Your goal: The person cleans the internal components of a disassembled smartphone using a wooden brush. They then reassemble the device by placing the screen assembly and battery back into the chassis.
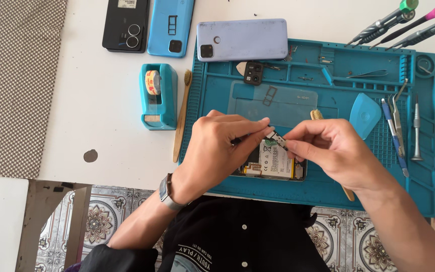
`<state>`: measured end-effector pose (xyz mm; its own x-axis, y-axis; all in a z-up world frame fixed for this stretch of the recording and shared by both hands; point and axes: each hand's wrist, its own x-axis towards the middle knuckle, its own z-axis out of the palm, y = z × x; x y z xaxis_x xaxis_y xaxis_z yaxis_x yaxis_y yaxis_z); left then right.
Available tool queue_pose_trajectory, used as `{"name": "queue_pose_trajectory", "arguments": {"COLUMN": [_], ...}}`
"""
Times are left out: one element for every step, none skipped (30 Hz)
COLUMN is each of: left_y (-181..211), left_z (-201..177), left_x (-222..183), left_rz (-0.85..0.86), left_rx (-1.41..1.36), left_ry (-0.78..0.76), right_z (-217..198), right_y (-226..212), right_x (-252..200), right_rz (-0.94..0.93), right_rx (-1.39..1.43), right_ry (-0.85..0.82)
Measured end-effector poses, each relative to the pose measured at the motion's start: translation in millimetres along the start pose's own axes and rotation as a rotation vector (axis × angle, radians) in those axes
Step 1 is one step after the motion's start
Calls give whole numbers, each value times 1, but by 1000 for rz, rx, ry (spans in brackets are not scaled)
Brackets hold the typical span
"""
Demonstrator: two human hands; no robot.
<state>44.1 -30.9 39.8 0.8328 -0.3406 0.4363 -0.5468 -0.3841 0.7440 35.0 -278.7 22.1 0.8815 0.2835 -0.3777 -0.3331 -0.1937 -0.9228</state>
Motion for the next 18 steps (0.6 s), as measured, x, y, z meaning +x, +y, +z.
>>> {"name": "queue_pose_trajectory", "arguments": {"left_y": [-2,-4,-6,-8,-11,-13,-15,-17,-19,-21,-23,-25,-25,-26,-26,-27,-26,-26], "left_z": [2,5,7,10,12,13,14,14,14,14,13,12,11,11,10,9,9,8], "left_x": [-1,-2,-3,-3,-3,-4,-4,-5,-5,-5,-5,-5,-6,-6,-6,-6,-7,-7], "left_rz": [12,24,36,31,25,18,5,-8,-20,-29,-40,-50,-61,-72,-83,-69,-56,-43], "left_rx": [30,59,90,113,137,161,188,215,241,288,337,385,410,436,461,441,419,397], "left_ry": [4,8,12,23,34,46,48,50,54,36,18,-1,-23,-45,-68,-57,-50,-42], "right_z": [0,0,0,1,1,1,0,0,-1,-1,-2,-1,0,1,0,-3,-5,-6], "right_y": [0,0,0,1,1,2,3,4,4,3,2,1,-1,-4,-8,-12,-16,-18], "right_x": [1,2,2,2,3,4,5,6,5,5,4,3,1,0,-3,-6,-10,-12], "right_rz": [-1,-2,-2,-3,-2,-7,-10,-13,-5,3,11,-12,-36,-61,-100,-140,-177,-208], "right_rx": [-4,-7,1,9,17,24,33,41,11,-18,-47,-93,-138,-183,-242,-301,-358,-401], "right_ry": [0,1,1,2,0,-1,1,2,23,44,64,102,138,174,187,199,213,224]}}
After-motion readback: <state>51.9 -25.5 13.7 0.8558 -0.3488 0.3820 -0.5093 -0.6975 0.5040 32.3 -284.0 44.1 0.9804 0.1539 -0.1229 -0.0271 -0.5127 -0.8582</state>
